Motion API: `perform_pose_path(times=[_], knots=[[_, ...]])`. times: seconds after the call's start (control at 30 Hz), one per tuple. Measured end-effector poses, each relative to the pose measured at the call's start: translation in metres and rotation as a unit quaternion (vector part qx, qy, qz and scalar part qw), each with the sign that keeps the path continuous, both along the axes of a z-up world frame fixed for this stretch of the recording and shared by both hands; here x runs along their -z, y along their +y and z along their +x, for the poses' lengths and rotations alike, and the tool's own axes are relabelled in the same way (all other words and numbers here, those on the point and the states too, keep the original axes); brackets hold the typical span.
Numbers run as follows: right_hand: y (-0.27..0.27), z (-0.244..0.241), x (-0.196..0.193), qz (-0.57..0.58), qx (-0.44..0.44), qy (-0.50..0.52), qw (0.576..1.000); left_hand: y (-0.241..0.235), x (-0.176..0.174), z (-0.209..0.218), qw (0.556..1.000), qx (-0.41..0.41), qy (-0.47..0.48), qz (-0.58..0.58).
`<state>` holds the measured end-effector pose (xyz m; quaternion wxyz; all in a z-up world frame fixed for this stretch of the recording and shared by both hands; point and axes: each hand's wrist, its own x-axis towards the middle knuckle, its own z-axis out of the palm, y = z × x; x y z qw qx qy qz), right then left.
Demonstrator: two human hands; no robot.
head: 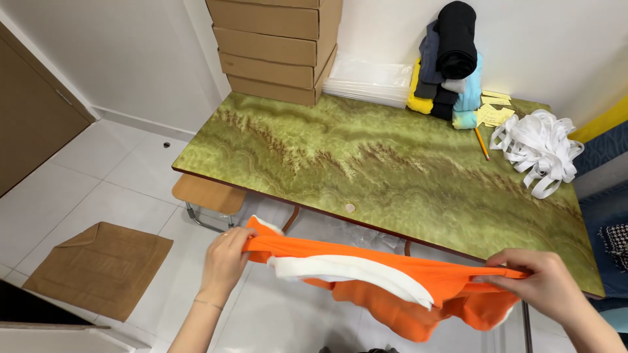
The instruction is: The person takes an orange polo shirt, purple shorts, and a light blue polo shirt from a clothing rack. They fold each item neatly on a table and place them into a stack. Finally, they prepare a bubble wrap sheet on the table.
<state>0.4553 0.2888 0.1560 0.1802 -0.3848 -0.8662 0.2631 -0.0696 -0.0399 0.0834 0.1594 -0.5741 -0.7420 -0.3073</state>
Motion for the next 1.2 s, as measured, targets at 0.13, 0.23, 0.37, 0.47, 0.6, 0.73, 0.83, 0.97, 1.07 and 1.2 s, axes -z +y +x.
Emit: perform_pose_path(times=[0.13,0.23,0.37,0.47,0.6,0.73,0.83,0.97,1.07,1.2], knots=[[-0.03,-0.005,-0.003,0.082,0.028,-0.006,0.996,0.0,-0.032,0.022,0.994,-0.038,0.033,0.097],[-0.06,-0.018,0.004,0.227,0.088,0.11,0.964,0.01,-0.042,0.045,0.971,-0.108,-0.113,0.182],[-0.075,-0.029,0.031,0.292,0.217,0.215,0.906,0.032,-0.057,0.059,0.944,-0.134,-0.159,0.254],[-0.074,-0.035,0.037,0.293,0.274,0.262,0.878,0.048,-0.067,0.047,0.96,-0.108,-0.081,0.244],[-0.041,-0.027,0.043,0.288,0.313,0.256,0.868,0.077,-0.082,0.022,0.978,-0.05,0.03,0.2],[0.018,-0.014,0.051,0.212,0.317,0.208,0.901,0.133,-0.103,-0.013,0.983,-0.056,0.058,0.167],[0.096,-0.012,0.077,0.198,0.247,0.241,0.918,0.196,-0.116,-0.042,0.983,-0.036,0.061,0.168],[0.182,-0.055,0.052,0.145,0.257,0.248,0.923,0.291,-0.125,-0.079,0.99,-0.006,0.036,0.134],[0.234,-0.085,0.031,0.163,0.252,0.238,0.924,0.367,-0.121,-0.101,0.997,0.01,-0.031,0.067],[0.314,-0.127,0.035,0.224,0.246,0.184,0.925,0.458,-0.096,-0.13,0.997,-0.001,-0.081,-0.015]])
